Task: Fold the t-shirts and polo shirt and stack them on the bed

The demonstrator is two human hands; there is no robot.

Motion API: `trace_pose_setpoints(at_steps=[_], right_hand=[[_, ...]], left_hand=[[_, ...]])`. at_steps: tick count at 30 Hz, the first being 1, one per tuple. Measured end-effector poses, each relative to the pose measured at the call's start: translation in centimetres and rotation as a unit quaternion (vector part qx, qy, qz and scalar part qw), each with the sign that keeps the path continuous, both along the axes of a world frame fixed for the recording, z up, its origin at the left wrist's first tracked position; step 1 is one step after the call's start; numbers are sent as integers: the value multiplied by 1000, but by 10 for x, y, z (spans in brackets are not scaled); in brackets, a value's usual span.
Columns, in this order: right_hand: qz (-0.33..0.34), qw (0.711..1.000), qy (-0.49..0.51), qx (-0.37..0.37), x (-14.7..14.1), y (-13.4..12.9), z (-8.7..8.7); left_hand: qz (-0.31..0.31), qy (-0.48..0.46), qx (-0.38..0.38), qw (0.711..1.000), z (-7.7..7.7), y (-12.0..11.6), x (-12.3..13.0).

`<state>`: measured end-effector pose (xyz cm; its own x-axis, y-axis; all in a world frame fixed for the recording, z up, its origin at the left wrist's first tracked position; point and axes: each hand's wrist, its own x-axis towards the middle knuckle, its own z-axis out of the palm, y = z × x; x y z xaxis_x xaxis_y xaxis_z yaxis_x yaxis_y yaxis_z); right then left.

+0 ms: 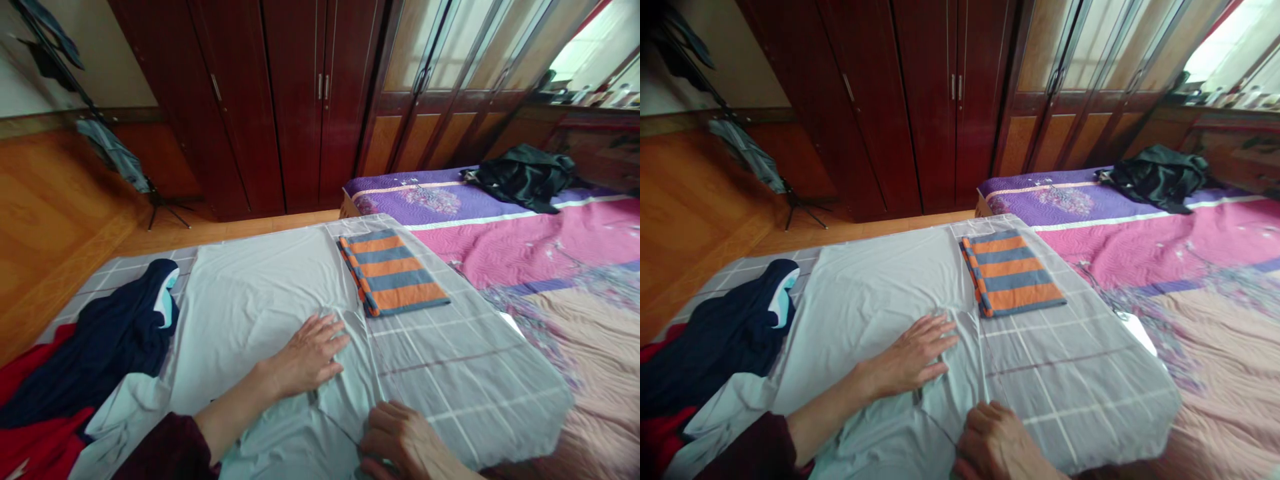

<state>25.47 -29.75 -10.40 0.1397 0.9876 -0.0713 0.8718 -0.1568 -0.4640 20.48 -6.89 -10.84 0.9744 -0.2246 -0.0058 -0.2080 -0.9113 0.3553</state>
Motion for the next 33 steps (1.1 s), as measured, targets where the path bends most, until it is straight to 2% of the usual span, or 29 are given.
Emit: trace_pose_setpoints(at_steps=[2,4,9,14,19,23,25,27,29,31,33], right_hand=[[-21,1000,9,16,10,7,2],[-32,999,5,43,25,17,2],[-55,986,-85,129,65,54,-10],[13,971,-194,140,87,87,-35],[16,952,-262,157,99,104,-68],[31,937,-289,195,102,113,-81],[51,934,-290,203,103,118,-84],[72,931,-288,211,103,123,-86],[79,930,-280,223,98,131,-85],[97,931,-262,235,86,139,-77],[144,929,-239,245,65,147,-62]], left_hand=[[-29,-2,-6,1000,5,3,-13],[-33,-9,18,999,6,7,-23],[38,-49,87,994,7,12,-43],[-4,-82,83,993,4,-8,-64],[38,-63,85,994,-6,-20,-84],[64,-72,59,994,-1,-14,-100],[121,-74,42,989,6,-4,-113],[239,-84,30,967,11,12,-134],[400,-97,36,911,11,32,-162],[544,-91,64,832,8,49,-195],[638,-64,102,760,1,59,-225]])
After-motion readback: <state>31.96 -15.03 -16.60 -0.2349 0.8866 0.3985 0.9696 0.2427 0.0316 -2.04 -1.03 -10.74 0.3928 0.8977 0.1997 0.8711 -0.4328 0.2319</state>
